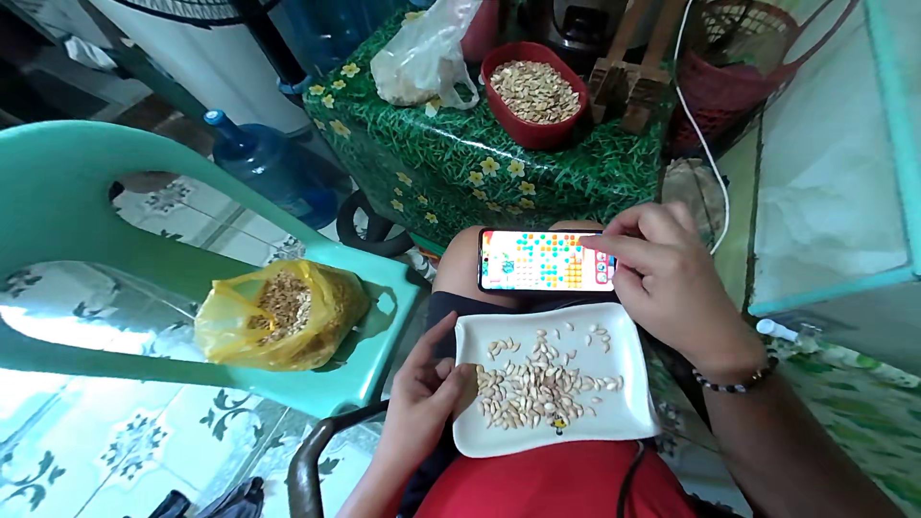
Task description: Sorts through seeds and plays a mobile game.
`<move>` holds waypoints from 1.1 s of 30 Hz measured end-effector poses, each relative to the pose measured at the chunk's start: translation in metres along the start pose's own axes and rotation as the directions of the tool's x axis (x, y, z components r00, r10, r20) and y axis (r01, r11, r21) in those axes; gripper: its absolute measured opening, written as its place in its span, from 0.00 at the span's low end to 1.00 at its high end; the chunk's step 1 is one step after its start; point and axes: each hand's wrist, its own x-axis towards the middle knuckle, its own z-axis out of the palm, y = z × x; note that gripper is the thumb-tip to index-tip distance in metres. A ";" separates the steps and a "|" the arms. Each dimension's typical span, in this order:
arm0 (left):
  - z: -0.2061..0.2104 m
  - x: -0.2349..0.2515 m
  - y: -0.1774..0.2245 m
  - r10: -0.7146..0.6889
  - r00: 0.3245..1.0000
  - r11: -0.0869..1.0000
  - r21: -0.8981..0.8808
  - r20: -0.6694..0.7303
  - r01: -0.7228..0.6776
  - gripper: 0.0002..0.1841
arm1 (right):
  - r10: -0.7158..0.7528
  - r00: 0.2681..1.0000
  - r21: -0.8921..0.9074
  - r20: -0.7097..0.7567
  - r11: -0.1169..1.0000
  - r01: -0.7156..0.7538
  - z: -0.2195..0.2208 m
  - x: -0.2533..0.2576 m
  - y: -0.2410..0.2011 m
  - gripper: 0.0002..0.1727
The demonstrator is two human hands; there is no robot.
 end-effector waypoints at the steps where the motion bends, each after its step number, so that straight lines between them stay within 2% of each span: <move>1: 0.000 0.000 0.000 -0.001 1.000 1.000 0.001 0.002 0.001 0.32 | 0.009 1.000 -0.013 0.009 1.000 -0.009 0.002 0.001 0.001 0.25; 13: 0.001 0.000 0.000 -0.003 1.000 1.000 0.004 0.000 0.003 0.32 | 0.036 0.997 -0.021 0.064 0.999 -0.035 0.014 0.008 0.002 0.28; 22: 0.000 0.000 0.001 0.000 1.000 1.000 0.023 -0.003 0.000 0.32 | 0.045 0.996 -0.026 0.076 0.999 -0.043 0.015 0.008 0.002 0.26; 33: 0.001 -0.001 0.001 -0.005 1.000 1.000 0.009 -0.001 0.005 0.32 | 0.064 0.998 0.029 -0.011 0.998 -0.063 0.010 0.004 0.006 0.24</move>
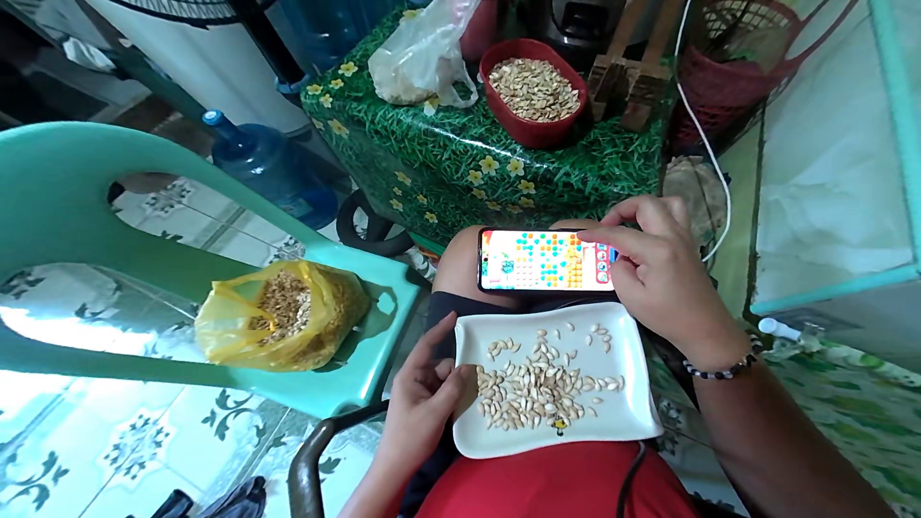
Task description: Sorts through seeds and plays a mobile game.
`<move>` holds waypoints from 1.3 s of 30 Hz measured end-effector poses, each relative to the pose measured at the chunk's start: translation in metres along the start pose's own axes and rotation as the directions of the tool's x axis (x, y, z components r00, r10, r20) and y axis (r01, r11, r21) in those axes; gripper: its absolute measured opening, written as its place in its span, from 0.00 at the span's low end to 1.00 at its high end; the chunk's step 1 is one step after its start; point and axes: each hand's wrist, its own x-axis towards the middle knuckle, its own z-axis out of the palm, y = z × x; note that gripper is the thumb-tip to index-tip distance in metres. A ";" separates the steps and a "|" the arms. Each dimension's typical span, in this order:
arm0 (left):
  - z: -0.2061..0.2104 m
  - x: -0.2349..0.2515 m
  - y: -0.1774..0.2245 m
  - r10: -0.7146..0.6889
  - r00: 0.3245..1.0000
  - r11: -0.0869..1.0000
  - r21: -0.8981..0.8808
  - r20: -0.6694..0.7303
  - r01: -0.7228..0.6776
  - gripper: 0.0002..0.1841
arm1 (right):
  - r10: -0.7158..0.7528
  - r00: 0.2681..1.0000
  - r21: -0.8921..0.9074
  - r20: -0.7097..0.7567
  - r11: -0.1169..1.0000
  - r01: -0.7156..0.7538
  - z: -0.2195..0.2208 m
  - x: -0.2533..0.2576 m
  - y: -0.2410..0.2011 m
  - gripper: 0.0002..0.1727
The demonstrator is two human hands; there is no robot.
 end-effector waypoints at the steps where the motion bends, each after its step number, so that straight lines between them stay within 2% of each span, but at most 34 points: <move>1: 0.000 0.000 0.000 -0.001 1.000 1.000 -0.002 0.001 0.001 0.32 | 0.005 1.000 0.009 -0.007 1.000 -0.005 0.000 -0.001 0.000 0.24; 13: 0.000 0.000 -0.001 0.004 1.000 1.000 -0.001 -0.003 -0.004 0.32 | 0.012 0.999 0.026 -0.052 1.000 -0.011 -0.002 -0.005 0.002 0.24; 39: 0.000 0.000 0.000 0.006 1.000 1.000 -0.006 0.004 -0.006 0.32 | 0.018 0.999 0.040 -0.040 0.999 -0.017 0.003 -0.007 0.004 0.22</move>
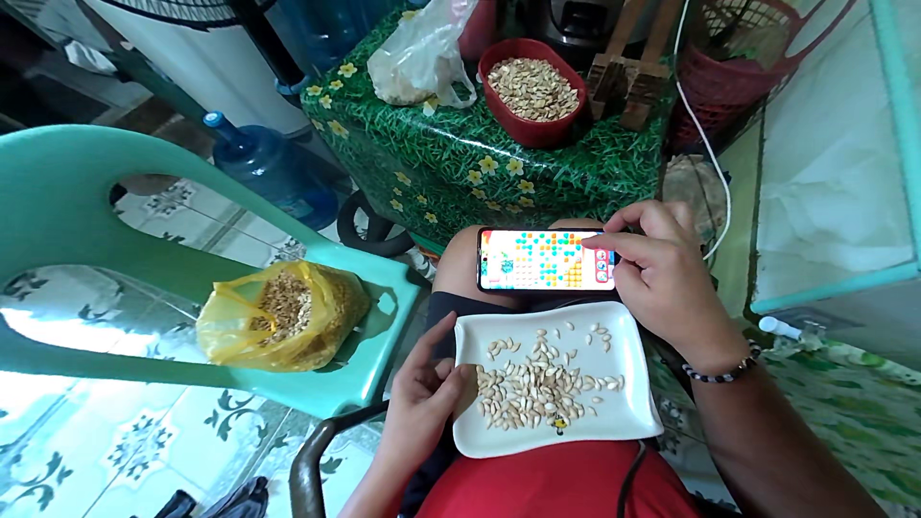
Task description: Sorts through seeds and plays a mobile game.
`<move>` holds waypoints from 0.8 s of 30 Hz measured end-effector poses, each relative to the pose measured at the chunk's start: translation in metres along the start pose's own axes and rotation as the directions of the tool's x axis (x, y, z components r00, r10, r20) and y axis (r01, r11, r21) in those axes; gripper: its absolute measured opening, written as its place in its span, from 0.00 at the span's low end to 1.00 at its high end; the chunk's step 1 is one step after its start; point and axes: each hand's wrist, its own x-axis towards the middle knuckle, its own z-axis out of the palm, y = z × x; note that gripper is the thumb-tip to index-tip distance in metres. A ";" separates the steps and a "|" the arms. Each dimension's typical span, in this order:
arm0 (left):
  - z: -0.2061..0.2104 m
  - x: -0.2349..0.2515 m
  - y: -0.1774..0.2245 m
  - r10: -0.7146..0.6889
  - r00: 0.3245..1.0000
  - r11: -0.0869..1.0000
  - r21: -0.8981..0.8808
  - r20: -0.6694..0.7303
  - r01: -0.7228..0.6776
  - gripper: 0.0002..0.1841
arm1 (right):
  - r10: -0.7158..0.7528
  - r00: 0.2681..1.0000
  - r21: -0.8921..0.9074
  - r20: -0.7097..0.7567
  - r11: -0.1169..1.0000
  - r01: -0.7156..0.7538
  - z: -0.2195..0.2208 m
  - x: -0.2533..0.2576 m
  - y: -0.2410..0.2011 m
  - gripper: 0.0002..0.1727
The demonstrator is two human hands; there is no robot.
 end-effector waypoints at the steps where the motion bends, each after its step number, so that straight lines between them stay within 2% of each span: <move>1: 0.000 0.000 0.000 0.001 1.000 1.000 0.003 0.000 -0.001 0.32 | 0.002 1.000 0.002 0.000 1.000 -0.002 0.000 0.000 0.000 0.22; 12: 0.000 0.001 0.000 -0.003 1.000 1.000 0.010 0.000 0.003 0.31 | 0.004 1.000 0.015 -0.015 1.000 -0.004 0.001 0.000 0.002 0.22; 24: 0.000 0.000 0.000 -0.006 1.000 1.000 0.003 -0.005 0.006 0.32 | -0.001 0.999 -0.006 0.051 1.000 0.001 0.006 -0.003 -0.001 0.23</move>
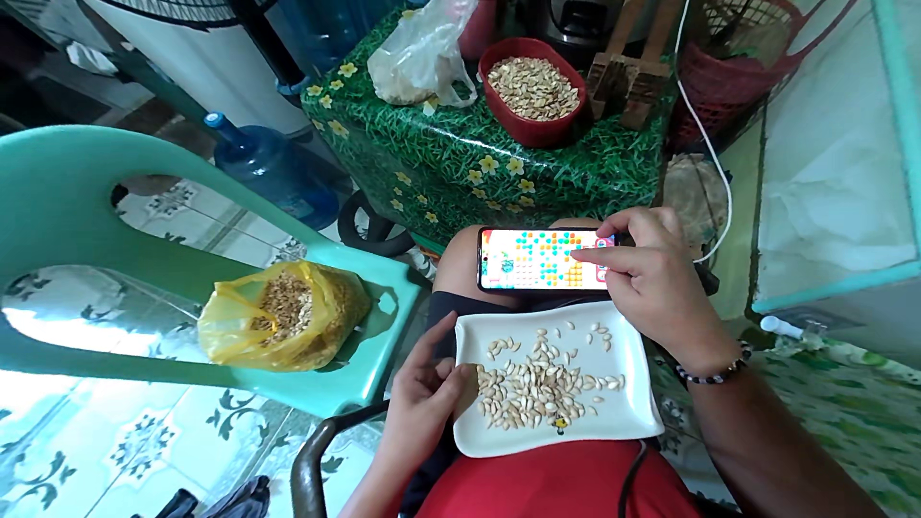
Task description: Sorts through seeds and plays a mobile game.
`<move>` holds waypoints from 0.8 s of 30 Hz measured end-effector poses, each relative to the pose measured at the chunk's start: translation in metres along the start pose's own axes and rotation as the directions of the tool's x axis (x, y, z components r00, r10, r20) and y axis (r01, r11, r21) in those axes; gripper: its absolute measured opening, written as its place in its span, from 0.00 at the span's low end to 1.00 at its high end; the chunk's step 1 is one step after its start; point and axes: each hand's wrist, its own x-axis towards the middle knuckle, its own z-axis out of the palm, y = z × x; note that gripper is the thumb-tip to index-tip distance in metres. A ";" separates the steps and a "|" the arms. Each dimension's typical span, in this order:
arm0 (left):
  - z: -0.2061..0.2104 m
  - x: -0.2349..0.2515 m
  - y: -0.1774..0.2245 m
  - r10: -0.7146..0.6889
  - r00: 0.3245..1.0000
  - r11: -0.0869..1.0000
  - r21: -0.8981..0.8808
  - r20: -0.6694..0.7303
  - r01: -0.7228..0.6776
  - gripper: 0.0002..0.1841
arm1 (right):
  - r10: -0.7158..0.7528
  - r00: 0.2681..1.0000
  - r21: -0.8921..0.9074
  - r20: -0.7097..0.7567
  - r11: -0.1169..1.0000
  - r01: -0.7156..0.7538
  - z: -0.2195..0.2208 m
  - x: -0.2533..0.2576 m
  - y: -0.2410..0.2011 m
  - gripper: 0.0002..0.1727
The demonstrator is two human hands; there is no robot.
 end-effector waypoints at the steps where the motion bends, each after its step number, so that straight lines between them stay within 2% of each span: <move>1: 0.000 0.000 0.000 0.001 1.000 1.000 0.001 -0.001 -0.001 0.32 | 0.007 1.000 -0.014 -0.004 1.000 -0.007 -0.002 0.000 0.001 0.23; 9: 0.000 0.000 -0.001 0.003 1.000 1.000 0.000 0.001 -0.003 0.32 | 0.041 0.996 -0.001 -0.085 0.999 -0.041 -0.012 -0.002 0.007 0.20; 24: 0.000 0.000 -0.001 0.006 1.000 1.000 -0.001 0.001 -0.006 0.32 | 0.066 0.993 0.030 -0.095 0.998 -0.063 -0.010 -0.008 0.010 0.20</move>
